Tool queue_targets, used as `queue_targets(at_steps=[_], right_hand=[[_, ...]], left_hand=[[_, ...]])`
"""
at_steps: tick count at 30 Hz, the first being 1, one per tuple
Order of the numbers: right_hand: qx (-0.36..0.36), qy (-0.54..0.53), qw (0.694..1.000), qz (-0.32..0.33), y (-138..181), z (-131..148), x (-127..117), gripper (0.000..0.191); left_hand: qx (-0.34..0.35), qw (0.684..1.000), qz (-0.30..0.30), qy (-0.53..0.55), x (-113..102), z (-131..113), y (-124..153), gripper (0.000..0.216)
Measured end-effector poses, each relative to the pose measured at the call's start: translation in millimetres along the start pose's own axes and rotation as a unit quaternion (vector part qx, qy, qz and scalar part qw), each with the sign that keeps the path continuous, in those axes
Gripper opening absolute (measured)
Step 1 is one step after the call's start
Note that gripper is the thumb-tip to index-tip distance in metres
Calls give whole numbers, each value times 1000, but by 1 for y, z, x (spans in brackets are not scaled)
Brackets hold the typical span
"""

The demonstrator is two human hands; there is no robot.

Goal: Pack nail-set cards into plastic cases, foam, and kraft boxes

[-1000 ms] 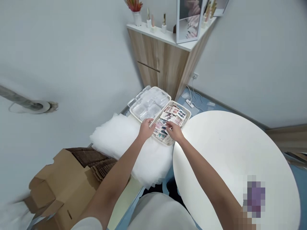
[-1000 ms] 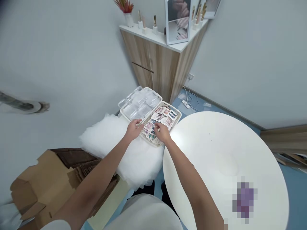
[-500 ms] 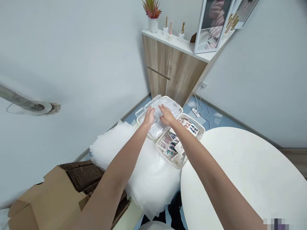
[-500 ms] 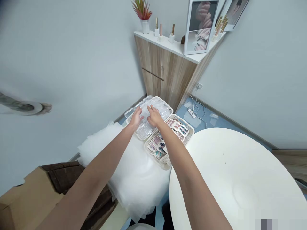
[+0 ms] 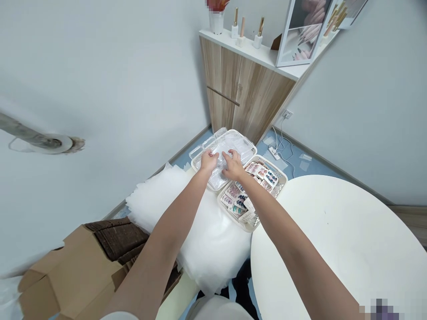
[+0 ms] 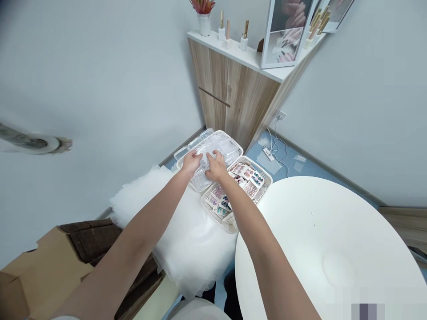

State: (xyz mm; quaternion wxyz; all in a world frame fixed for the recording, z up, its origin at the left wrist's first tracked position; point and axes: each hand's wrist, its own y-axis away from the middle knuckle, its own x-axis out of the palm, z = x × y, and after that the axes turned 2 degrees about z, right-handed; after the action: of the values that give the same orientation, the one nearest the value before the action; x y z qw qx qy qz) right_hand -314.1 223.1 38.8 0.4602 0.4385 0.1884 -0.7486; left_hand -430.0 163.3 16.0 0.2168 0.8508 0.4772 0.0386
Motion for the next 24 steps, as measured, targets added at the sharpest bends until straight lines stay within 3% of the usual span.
queue_targets(at_steps=[4, 8, 11, 14, 18, 24], right_hand=[[14, -57, 998, 2, 9, 4, 2, 70], [31, -141, 989, -34, 25, 11, 3, 61], [54, -232, 965, -109, 43, 16, 3, 50], [98, -344, 922, -150, 67, 20, -1, 52], [145, -465, 860, -153, 118, 23, -13, 62], [145, -543, 813, -152, 233, 15, -29, 49]], left_hand=[[12, 1000, 3, 20, -6, 0, 9, 22], [-9, 994, 54, 98, -13, -2, 32, 17], [-28, 981, 106, 158, -15, -3, 61, 19], [-40, 977, 130, 166, -18, -2, 97, 21], [-46, 967, 208, 141, -27, 2, 148, 27], [-102, 914, 373, 124, -26, 21, 228, 36]])
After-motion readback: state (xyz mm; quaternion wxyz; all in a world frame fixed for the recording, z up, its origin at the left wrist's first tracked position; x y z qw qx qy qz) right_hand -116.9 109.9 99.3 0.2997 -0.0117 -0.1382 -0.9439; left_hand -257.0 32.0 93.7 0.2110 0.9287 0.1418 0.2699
